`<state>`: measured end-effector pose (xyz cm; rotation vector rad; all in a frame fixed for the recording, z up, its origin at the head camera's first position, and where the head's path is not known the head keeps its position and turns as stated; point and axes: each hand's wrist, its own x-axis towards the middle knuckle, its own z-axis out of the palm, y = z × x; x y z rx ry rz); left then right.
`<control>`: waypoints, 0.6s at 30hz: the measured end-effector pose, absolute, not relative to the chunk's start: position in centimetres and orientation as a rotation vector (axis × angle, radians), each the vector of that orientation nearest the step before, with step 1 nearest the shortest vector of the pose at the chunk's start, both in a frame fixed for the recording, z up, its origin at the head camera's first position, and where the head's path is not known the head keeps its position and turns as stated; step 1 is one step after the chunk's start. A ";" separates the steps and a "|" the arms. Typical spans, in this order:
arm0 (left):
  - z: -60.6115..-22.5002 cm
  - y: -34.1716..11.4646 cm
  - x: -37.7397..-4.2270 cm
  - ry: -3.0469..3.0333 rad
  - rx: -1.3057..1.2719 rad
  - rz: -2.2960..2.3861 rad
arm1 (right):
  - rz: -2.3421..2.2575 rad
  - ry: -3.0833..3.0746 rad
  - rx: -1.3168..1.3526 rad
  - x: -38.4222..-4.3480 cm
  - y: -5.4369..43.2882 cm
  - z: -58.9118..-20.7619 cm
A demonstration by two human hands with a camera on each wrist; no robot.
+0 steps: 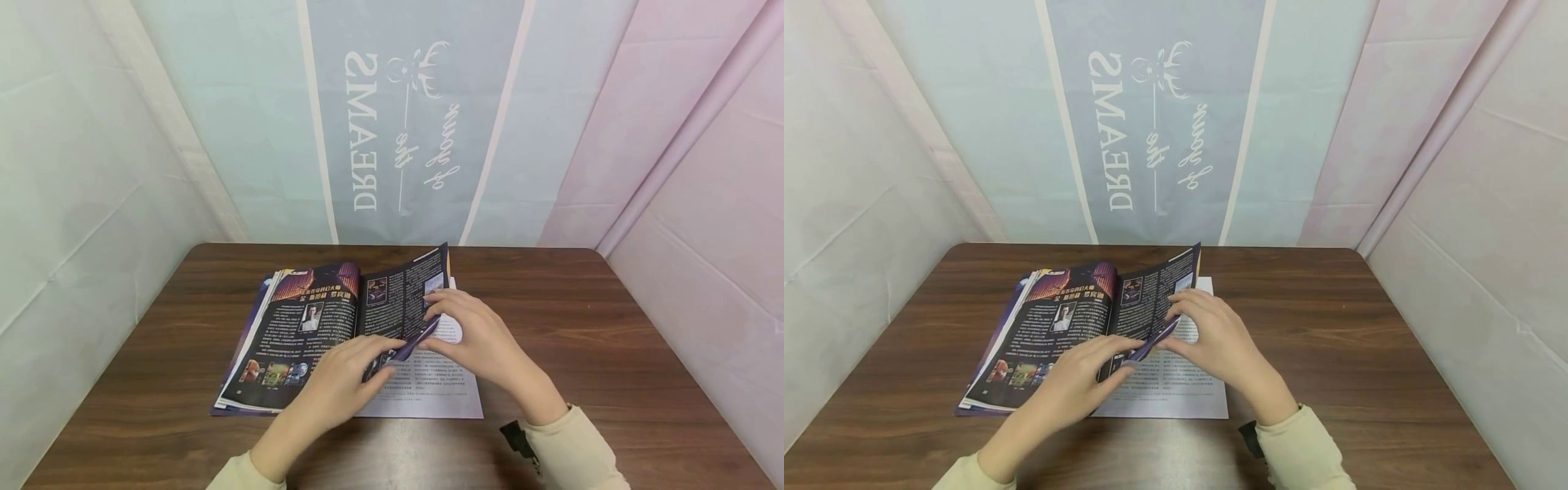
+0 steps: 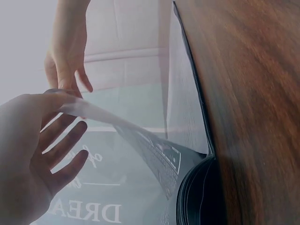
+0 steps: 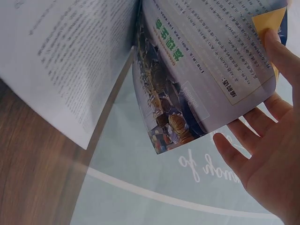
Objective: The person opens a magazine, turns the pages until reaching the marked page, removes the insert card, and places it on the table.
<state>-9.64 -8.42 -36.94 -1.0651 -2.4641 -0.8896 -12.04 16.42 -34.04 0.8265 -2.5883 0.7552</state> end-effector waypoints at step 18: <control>-37.1 -10.3 -9.7 -2.473 -0.843 -0.836 | 0.858 -2.542 0.820 -11.4 16.6 -33.6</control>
